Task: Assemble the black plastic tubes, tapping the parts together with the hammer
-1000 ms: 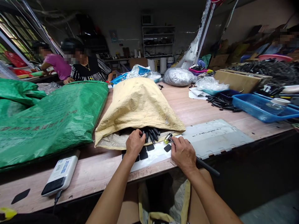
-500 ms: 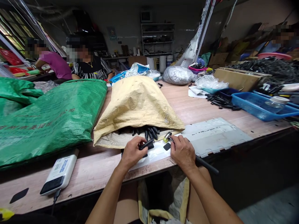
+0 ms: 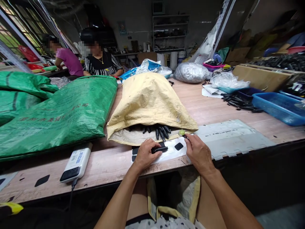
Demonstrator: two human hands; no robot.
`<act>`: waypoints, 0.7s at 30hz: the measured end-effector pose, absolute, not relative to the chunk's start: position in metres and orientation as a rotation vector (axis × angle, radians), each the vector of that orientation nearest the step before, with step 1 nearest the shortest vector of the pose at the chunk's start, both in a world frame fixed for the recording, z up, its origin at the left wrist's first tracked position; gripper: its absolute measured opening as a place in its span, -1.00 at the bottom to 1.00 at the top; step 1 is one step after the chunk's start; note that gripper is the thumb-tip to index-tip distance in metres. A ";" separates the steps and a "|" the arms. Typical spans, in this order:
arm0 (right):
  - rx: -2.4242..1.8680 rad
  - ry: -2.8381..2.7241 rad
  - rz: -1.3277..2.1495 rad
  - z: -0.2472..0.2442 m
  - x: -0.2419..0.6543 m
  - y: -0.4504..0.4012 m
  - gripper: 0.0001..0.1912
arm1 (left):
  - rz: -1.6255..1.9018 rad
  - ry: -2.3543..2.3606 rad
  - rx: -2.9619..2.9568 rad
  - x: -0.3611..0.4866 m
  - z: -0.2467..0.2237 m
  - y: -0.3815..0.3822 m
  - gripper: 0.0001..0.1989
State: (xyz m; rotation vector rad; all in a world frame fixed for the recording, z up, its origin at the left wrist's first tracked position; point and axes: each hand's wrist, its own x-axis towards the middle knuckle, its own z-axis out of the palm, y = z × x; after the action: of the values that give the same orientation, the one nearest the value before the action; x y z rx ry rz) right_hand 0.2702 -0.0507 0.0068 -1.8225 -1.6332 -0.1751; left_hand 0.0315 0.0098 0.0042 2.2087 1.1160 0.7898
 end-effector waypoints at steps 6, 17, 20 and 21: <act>-1.476 -1.707 0.206 0.027 0.237 -0.064 -0.70 | 0.804 1.104 2.181 0.032 0.001 0.010 -0.85; -1.496 -1.876 0.192 0.021 0.209 -0.074 -0.67 | 0.778 1.131 2.200 0.032 0.000 0.012 -0.94; -1.534 -1.895 0.191 0.022 0.212 -0.074 -0.69 | 0.786 1.133 2.196 0.033 -0.001 0.011 -0.95; -1.530 -1.876 0.180 0.023 0.215 -0.073 -0.69 | 0.792 1.132 2.191 0.033 -0.001 0.011 -0.92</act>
State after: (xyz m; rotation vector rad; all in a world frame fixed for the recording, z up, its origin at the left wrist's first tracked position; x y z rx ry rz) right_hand 0.2145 -0.0733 0.0228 -1.5299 -1.8758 0.1798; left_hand 0.0327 0.0114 -0.0008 2.1912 1.1324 0.7921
